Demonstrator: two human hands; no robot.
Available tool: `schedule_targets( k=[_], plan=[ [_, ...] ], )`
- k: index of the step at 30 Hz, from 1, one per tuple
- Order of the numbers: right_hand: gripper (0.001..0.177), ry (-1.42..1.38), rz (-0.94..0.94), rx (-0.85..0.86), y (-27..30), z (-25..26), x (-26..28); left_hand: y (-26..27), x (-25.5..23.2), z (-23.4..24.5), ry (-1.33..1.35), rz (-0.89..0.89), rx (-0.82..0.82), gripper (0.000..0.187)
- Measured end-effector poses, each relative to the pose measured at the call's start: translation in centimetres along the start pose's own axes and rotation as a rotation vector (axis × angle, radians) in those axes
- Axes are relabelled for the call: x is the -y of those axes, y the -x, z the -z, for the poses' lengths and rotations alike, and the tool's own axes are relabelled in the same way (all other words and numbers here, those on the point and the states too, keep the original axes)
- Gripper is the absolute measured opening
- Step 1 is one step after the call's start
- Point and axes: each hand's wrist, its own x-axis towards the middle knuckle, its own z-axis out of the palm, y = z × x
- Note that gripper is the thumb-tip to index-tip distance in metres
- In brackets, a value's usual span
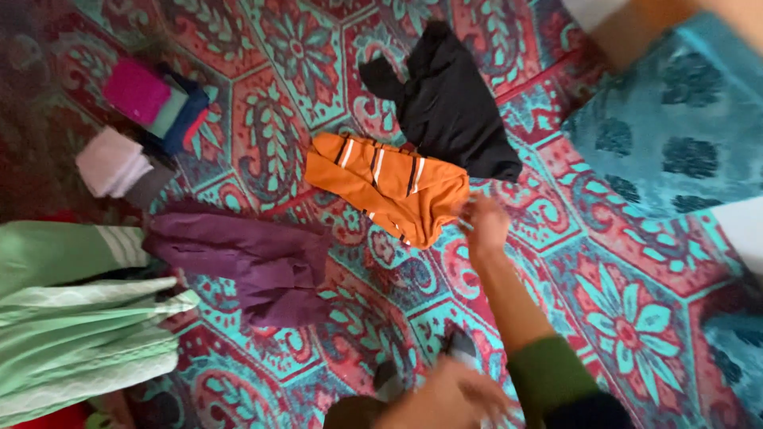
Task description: Folding various sweaters and placing them neatly on a closet shelf.
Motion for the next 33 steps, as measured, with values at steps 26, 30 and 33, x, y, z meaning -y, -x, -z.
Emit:
schedule_targets(
  k=[26,30,33],
  plan=[
    [0.15,1.199,0.173,0.086,-34.0,6.1,-35.3,-25.7,29.2,53.7,-1.508,-0.34,-0.977,0.051],
    [0.14,1.32,0.378,-0.011,-35.6,7.4,-38.5,-27.8,31.7,55.2,-1.753,-0.641,-1.179,0.053],
    [0.144,1.352,0.362,-0.115,-36.1,7.2,-38.8,-26.9,29.6,53.6,-1.754,-0.492,-1.066,0.032]
  ],
)
